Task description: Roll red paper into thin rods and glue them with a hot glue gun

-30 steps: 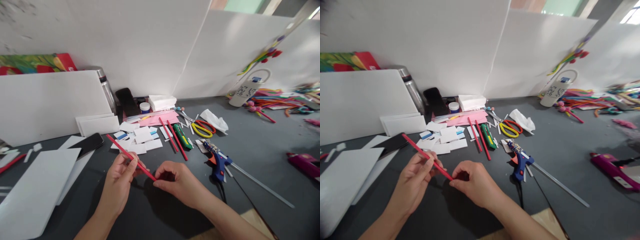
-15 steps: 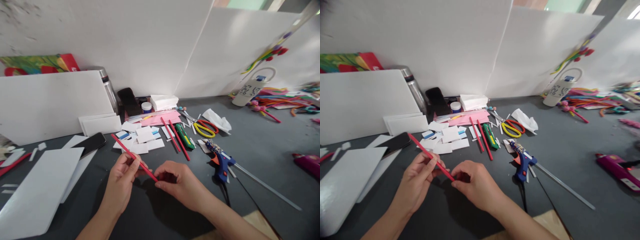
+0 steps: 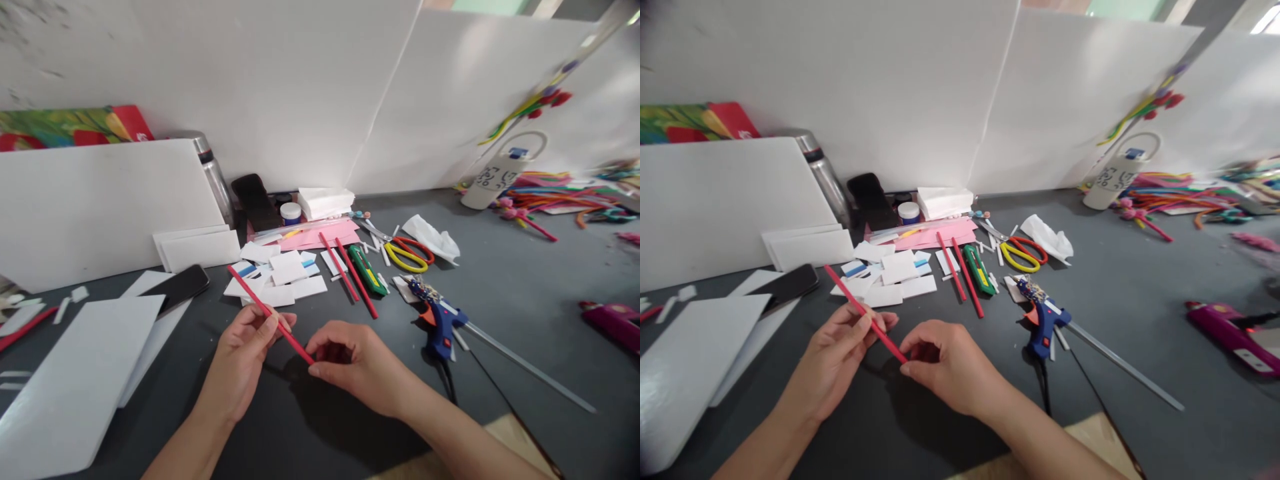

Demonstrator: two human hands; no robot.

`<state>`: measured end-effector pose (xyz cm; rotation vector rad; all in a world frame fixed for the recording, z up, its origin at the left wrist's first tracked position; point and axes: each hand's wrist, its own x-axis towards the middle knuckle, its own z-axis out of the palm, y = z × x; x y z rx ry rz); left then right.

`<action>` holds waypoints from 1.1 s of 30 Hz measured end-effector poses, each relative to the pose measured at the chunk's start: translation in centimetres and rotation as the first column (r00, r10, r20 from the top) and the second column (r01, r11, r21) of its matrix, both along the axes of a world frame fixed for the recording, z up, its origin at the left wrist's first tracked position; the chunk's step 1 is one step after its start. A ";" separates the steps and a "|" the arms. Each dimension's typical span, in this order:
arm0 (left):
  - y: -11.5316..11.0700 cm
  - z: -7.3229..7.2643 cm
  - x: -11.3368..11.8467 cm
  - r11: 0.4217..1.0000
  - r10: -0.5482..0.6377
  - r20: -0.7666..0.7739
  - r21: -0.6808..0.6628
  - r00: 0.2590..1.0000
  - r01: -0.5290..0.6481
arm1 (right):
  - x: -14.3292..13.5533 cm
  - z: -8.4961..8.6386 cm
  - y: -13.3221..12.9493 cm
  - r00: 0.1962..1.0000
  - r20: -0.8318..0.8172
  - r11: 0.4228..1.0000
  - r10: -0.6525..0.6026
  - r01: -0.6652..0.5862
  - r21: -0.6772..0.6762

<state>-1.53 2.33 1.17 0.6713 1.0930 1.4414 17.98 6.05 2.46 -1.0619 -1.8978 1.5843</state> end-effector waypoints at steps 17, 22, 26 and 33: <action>0.0 -0.6 -0.3 0.996 -0.090 -0.157 0.014 0.984 0.093 | -0.2 0.1 0.2 0.997 -0.079 0.981 -0.018 0.002 -0.196; 0.0 -0.6 -0.4 0.997 -0.081 -0.222 -0.007 0.972 0.082 | 0.0 -0.1 0.2 0.999 -0.044 0.994 -0.004 0.000 -0.108; 0.0 -0.4 -0.5 0.993 -0.111 -0.245 0.016 0.963 0.118 | 0.0 0.1 0.1 0.999 -0.043 0.993 -0.004 -0.001 -0.120; 0.0 -0.5 -0.5 0.986 -0.160 -0.233 0.003 0.959 0.165 | 0.0 0.0 0.1 0.998 -0.062 0.982 -0.018 0.006 -0.187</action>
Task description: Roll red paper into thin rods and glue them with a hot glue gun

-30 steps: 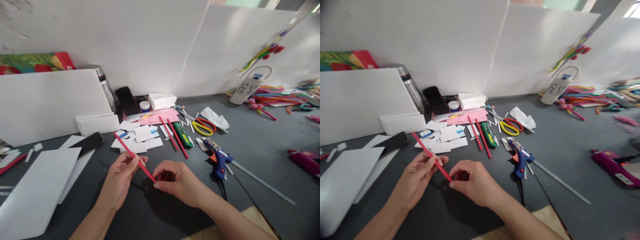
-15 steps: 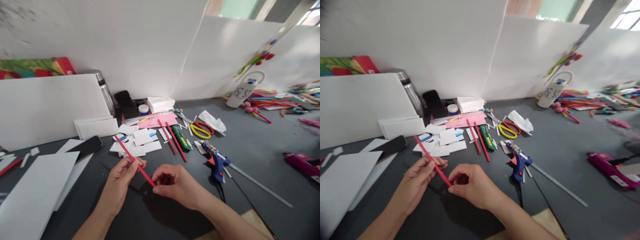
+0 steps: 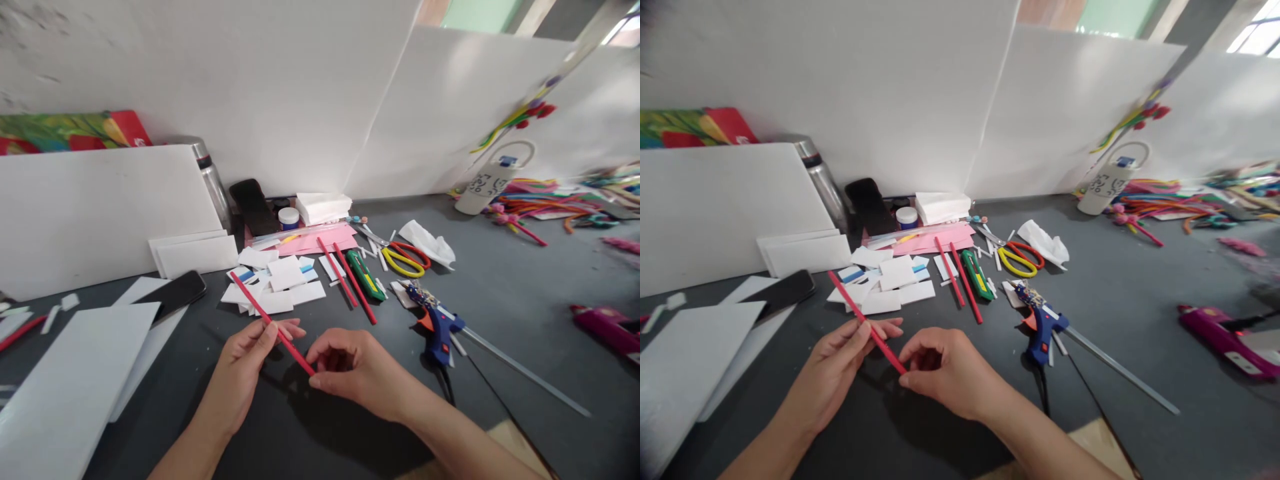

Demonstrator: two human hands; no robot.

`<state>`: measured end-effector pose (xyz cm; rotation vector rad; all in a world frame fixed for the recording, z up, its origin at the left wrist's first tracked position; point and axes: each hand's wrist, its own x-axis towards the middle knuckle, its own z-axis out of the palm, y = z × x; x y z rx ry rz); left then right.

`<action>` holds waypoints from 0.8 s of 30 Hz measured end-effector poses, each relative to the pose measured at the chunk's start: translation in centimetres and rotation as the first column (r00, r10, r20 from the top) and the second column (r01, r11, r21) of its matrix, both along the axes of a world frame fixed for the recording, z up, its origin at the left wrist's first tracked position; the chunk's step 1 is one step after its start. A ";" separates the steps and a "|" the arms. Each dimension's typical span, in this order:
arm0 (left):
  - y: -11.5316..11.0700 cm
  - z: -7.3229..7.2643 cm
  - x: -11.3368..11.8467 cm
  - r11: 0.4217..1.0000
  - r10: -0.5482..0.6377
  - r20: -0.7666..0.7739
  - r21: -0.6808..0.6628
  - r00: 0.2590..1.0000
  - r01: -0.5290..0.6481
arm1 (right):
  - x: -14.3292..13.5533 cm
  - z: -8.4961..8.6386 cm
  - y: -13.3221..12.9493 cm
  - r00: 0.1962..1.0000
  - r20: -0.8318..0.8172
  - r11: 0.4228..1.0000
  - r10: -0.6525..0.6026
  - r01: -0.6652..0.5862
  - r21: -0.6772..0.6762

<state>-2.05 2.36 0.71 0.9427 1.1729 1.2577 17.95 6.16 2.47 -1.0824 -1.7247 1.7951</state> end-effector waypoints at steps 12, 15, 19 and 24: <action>0.0 0.0 0.1 1.000 0.018 0.048 -0.018 0.999 -0.017 | 0.0 0.3 0.1 1.000 -0.011 1.000 0.004 -0.004 0.023; 0.0 0.0 0.1 0.999 0.024 0.054 -0.031 0.998 -0.022 | -0.1 0.4 0.0 1.000 -0.008 0.998 -0.003 0.003 0.063; -0.1 0.0 0.3 0.999 0.025 0.071 -0.023 0.997 -0.023 | 0.1 0.5 0.1 1.000 0.001 0.990 0.005 -0.005 0.139; 0.0 -0.1 0.3 1.000 0.003 0.078 0.001 0.997 -0.003 | 0.1 0.6 0.2 0.999 -0.030 0.986 0.020 -0.015 0.164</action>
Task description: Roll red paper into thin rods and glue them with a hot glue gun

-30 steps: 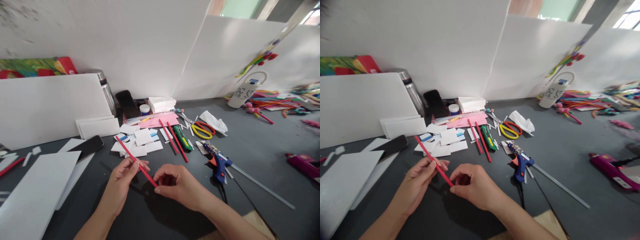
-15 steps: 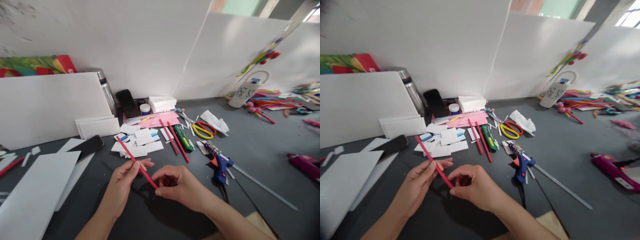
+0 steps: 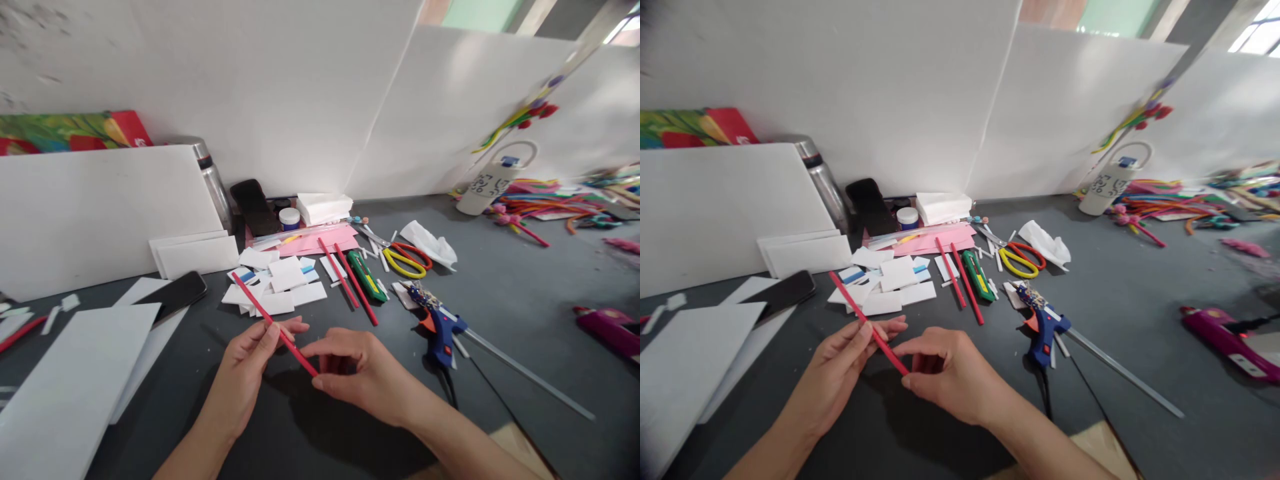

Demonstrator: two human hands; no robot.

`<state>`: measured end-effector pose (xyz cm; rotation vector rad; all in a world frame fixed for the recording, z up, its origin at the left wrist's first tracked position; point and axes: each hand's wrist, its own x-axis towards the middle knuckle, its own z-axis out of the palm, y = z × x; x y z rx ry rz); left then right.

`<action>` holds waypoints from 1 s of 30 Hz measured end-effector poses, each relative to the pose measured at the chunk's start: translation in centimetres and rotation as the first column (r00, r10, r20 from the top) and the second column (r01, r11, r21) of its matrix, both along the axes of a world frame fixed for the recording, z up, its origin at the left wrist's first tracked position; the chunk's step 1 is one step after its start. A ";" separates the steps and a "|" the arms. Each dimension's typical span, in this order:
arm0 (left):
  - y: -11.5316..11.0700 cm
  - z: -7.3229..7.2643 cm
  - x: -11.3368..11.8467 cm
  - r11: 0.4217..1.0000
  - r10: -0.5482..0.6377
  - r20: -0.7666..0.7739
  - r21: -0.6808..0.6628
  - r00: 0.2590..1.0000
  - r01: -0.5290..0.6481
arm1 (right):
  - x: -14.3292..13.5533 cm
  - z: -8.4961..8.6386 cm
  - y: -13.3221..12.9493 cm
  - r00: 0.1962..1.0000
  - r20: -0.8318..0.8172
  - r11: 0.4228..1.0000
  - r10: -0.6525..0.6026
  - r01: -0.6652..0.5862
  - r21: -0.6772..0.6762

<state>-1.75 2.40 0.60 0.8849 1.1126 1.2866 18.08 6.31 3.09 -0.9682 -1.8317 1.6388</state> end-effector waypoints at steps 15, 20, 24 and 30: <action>-0.2 0.3 0.1 0.999 -0.033 0.071 -0.010 0.997 0.034 | 0.0 0.1 0.1 0.999 -0.037 1.000 0.019 -0.019 -0.005; -0.1 0.4 0.1 0.999 -0.040 0.081 -0.016 0.996 0.041 | 0.1 0.1 0.2 0.999 -0.031 1.000 0.027 -0.027 -0.002; -0.1 0.4 0.1 0.999 -0.048 0.105 -0.019 0.993 0.050 | 0.0 0.3 0.1 1.000 -0.023 1.000 0.014 -0.014 -0.012; -0.2 0.3 0.1 0.998 -0.040 0.117 -0.040 0.992 0.045 | -0.1 0.1 -0.1 1.000 -0.016 1.000 0.025 -0.025 0.006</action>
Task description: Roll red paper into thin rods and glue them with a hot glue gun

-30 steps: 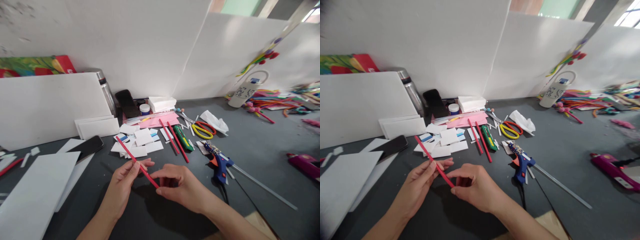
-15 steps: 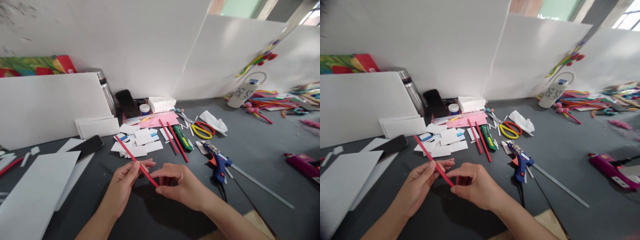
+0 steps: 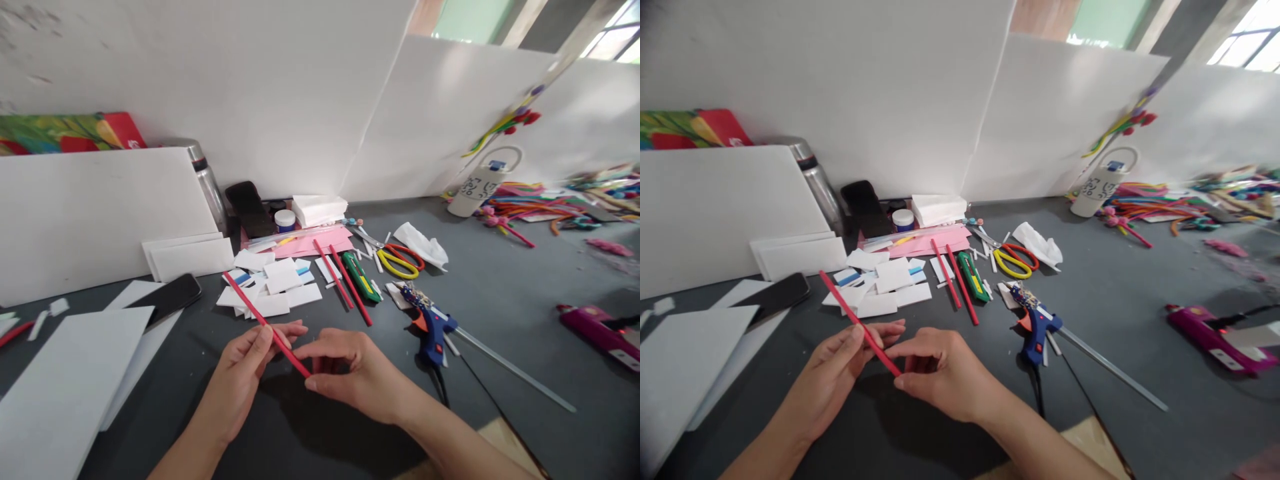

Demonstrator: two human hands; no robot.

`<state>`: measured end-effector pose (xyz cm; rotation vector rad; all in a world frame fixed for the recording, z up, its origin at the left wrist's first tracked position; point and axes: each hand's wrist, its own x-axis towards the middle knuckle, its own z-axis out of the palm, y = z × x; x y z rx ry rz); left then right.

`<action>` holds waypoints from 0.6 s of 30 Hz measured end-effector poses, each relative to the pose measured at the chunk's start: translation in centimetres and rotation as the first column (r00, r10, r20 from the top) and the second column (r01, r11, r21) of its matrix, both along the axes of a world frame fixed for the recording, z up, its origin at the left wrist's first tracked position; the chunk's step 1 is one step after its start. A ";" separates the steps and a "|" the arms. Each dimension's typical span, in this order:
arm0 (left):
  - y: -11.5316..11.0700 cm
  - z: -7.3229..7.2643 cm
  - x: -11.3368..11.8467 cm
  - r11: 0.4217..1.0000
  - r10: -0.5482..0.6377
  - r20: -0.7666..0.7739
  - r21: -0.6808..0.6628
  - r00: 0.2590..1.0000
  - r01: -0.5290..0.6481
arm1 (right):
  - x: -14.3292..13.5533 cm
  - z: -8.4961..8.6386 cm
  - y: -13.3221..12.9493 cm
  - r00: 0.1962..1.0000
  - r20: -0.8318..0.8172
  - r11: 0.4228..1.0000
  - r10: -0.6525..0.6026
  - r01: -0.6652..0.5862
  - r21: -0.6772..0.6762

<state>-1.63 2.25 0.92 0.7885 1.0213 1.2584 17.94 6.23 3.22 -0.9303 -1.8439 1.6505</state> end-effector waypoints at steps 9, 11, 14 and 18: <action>0.0 0.0 0.1 1.000 -0.003 0.015 0.016 1.000 0.002 | -0.3 -0.3 -0.3 1.000 -0.030 1.000 0.003 -0.003 -0.010; 0.0 0.0 0.2 1.000 -0.006 0.016 0.018 1.000 0.005 | -0.3 -0.3 -0.3 0.999 -0.037 1.000 0.005 -0.005 -0.016; 0.0 0.1 0.2 0.999 -0.021 0.023 0.029 1.000 0.021 | -0.3 -0.2 -0.2 0.999 -0.039 1.000 0.006 -0.006 0.001; 0.0 0.1 0.0 1.000 -0.018 0.015 0.024 1.000 0.017 | -0.2 -0.1 0.0 1.000 -0.009 1.000 0.009 -0.009 0.025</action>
